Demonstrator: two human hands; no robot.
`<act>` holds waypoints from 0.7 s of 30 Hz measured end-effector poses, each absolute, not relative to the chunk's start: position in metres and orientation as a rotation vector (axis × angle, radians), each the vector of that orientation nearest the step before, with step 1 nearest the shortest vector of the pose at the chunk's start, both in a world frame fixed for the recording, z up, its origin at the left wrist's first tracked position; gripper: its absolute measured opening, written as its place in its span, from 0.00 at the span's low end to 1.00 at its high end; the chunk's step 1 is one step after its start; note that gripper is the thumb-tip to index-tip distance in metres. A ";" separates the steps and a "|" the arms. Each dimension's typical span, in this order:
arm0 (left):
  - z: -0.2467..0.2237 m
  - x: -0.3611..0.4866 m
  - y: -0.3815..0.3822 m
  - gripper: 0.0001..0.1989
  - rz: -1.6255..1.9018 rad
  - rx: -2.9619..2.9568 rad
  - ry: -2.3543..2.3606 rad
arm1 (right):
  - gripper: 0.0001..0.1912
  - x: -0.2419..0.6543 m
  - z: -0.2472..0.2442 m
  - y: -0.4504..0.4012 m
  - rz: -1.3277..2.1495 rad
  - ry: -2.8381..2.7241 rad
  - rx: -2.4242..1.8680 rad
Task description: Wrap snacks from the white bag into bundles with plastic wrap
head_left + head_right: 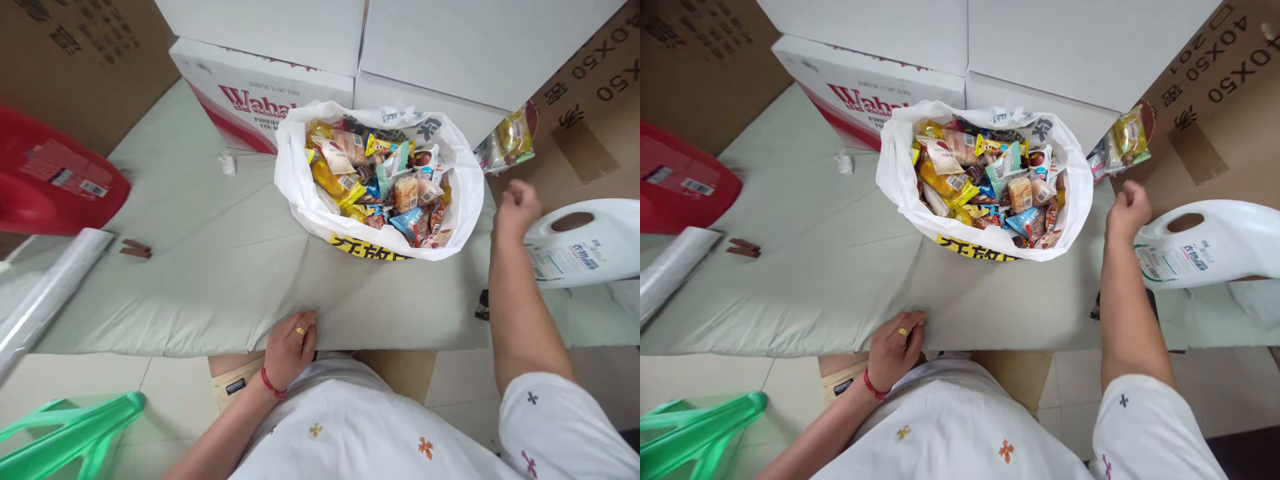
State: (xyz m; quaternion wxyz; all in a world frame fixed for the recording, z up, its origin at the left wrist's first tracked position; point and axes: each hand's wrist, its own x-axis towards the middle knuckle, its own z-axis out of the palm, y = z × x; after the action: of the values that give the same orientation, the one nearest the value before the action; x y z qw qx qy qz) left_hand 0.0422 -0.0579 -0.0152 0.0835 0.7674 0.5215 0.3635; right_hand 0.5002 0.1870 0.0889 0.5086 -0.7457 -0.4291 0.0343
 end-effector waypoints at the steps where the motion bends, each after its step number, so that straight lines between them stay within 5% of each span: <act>1: -0.015 0.041 -0.058 0.11 1.103 2.272 1.544 | 0.20 0.487 0.076 0.156 0.149 -1.021 -1.776; 9: -0.015 0.035 -0.058 0.16 1.115 2.167 1.448 | 0.07 0.428 0.007 -0.019 0.785 -0.983 -1.731; 12: -0.017 0.035 -0.058 0.16 1.121 2.174 1.434 | 0.04 0.441 0.011 -0.006 0.827 -0.778 -1.704; 21: -0.021 0.035 -0.057 0.14 1.072 2.235 1.489 | 0.18 0.459 0.023 0.070 1.053 -0.396 -1.602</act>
State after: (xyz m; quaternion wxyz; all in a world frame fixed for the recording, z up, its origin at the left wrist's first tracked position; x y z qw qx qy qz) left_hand 0.0346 -0.0570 -0.0211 0.1247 0.7670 0.5108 0.3678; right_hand 0.4589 0.0699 0.0230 0.5582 -0.6790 -0.1679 0.4463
